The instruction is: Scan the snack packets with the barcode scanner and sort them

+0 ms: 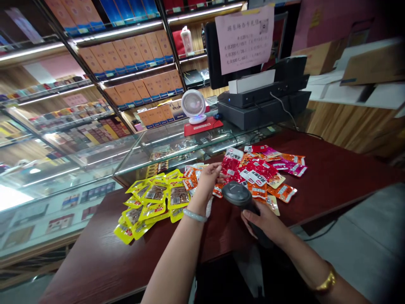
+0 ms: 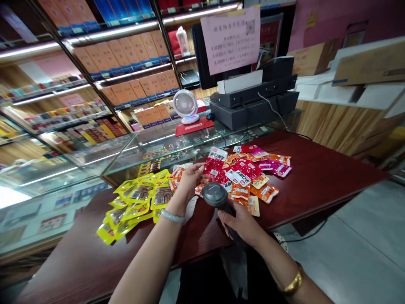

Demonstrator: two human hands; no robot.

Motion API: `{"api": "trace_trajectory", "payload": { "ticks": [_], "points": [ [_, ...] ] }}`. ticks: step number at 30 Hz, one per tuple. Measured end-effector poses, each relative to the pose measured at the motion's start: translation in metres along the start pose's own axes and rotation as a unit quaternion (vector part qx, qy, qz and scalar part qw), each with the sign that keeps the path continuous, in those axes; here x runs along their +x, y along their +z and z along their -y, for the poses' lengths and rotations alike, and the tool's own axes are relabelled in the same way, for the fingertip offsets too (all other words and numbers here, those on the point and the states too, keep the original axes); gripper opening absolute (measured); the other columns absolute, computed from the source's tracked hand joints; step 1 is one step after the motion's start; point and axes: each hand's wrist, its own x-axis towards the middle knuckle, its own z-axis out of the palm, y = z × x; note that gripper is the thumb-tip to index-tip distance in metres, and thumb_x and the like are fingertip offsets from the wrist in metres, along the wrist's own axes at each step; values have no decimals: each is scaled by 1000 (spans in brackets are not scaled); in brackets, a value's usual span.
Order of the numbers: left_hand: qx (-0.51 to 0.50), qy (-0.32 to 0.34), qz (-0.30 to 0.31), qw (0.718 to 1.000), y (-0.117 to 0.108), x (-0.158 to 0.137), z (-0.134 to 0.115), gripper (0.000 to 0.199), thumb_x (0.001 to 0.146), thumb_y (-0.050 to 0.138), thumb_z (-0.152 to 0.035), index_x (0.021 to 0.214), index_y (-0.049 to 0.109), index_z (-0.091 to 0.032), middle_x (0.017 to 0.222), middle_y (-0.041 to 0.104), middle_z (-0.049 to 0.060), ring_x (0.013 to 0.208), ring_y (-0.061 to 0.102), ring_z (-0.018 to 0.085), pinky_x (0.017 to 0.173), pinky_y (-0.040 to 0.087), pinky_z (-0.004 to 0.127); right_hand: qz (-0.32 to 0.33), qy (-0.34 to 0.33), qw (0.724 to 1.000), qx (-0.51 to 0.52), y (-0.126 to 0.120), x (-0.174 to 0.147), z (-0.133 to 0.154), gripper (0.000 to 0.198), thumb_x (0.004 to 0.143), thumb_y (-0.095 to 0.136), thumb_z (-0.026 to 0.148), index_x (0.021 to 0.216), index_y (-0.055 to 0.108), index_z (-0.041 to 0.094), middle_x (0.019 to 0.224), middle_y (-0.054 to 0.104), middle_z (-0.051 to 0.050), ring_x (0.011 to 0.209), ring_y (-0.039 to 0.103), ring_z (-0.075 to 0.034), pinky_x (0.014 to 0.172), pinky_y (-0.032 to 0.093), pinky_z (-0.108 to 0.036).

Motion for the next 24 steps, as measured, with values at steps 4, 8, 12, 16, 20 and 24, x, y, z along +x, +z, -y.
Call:
{"api": "trace_trajectory", "payload": {
  "ticks": [4, 8, 12, 16, 20, 24],
  "points": [
    [341, 31, -18, 939, -7, -5, -8, 33, 86, 63, -41, 105, 67, -15, 92, 71, 11, 83, 69, 23, 74, 53, 33, -14, 15, 1000, 12, -4, -1, -3, 41, 83, 68, 56, 89, 48, 21, 57, 54, 8, 38, 48, -7, 35, 38, -17],
    [644, 20, 0, 764, -17, -23, 0, 39, 79, 72, -43, 101, 67, -11, 106, 68, 21, 107, 64, 33, 90, 49, 40, -22, 23, 998, 46, -8, -2, -6, 40, 83, 70, 54, 91, 49, 21, 61, 55, 7, 40, 49, -6, 36, 39, -17],
    [673, 1, 29, 739, -18, -31, 8, 45, 79, 71, -45, 106, 64, -10, 111, 67, 21, 110, 63, 32, 90, 47, 35, -15, 13, 998, 61, -11, -2, -9, 39, 84, 69, 52, 97, 51, 20, 61, 54, 8, 40, 49, -6, 37, 40, -17],
    [604, -44, -1, 796, -24, -32, 6, 42, 80, 71, -44, 109, 58, -16, 102, 71, 14, 95, 68, 28, 74, 46, 31, -21, 18, 998, 55, -13, -2, -10, 40, 84, 69, 52, 97, 51, 20, 62, 55, 7, 41, 50, -6, 37, 40, -17],
    [547, -46, -24, 836, -36, -39, 4, 37, 81, 71, -39, 107, 54, -20, 94, 71, 7, 85, 67, 23, 65, 39, 28, -14, 7, 999, 52, -14, 0, -8, 41, 84, 69, 54, 98, 52, 19, 61, 55, 7, 40, 50, -6, 37, 40, -17],
    [513, -36, -23, 858, -42, -49, 6, 32, 80, 72, -36, 100, 52, -22, 83, 67, 1, 74, 63, 18, 60, 34, 25, -14, -2, 999, 51, -9, 3, 2, 40, 84, 68, 54, 93, 52, 19, 59, 55, 7, 40, 49, -6, 37, 39, -17]
  ]
}}
